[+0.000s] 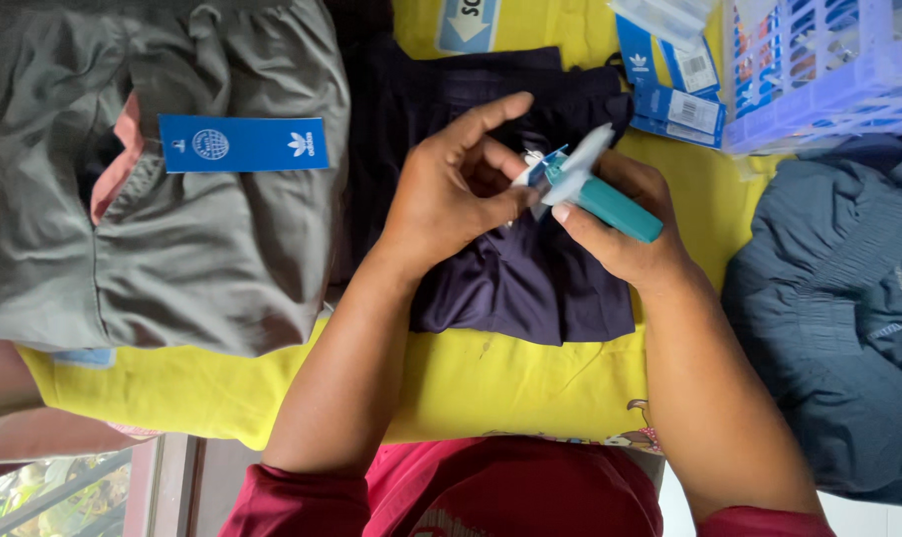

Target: The person attaches blue tags to a pair of dark shorts using a teal handheld stapler. They then pick up a clear plastic bag, insert a white glue stick into the stapler, and continue stapling tags onto the shorts. Finally, they fold the shorts and place them on a pile of other folded garments.

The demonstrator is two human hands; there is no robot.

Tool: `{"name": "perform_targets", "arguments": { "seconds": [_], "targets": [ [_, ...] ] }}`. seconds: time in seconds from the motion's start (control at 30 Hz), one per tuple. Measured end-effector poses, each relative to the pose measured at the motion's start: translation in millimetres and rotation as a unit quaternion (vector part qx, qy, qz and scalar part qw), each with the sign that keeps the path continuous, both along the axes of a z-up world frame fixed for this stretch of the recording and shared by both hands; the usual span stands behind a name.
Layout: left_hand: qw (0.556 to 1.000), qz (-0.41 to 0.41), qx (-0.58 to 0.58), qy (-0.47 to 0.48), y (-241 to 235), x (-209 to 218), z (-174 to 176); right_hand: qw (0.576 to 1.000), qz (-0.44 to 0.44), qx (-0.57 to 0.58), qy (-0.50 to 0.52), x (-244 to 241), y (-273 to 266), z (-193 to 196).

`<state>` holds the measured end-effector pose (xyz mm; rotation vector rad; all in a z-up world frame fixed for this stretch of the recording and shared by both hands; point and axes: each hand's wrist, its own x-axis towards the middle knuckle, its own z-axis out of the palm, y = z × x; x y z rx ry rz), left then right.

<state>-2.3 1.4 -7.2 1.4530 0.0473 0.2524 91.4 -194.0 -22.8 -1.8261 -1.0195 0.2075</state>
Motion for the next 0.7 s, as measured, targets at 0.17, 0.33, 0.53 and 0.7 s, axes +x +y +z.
{"name": "perform_targets", "arguments": {
  "seconds": [0.17, 0.33, 0.53, 0.7],
  "targets": [
    [0.993, 0.077, 0.079, 0.027, 0.7, -0.1, 2.3, 0.999, 0.003, -0.026, 0.021, 5.9, -15.9, 20.4],
    [0.986, 0.102, 0.086, 0.103, 5.0, 5.7, -5.3, 0.996, -0.060, -0.057, 0.024, 18.7, -40.5, 28.0],
    [0.990, 0.076, 0.047, 0.106, 6.7, 9.7, -13.6, 0.918, -0.231, -0.245, -0.211, 33.6, -46.8, 10.0],
    [0.982, 0.079, 0.076, 0.151, 11.7, 5.4, -6.8, 0.856, -0.309, -0.380, -0.167, 43.7, -51.2, -7.5]
  ]
}}
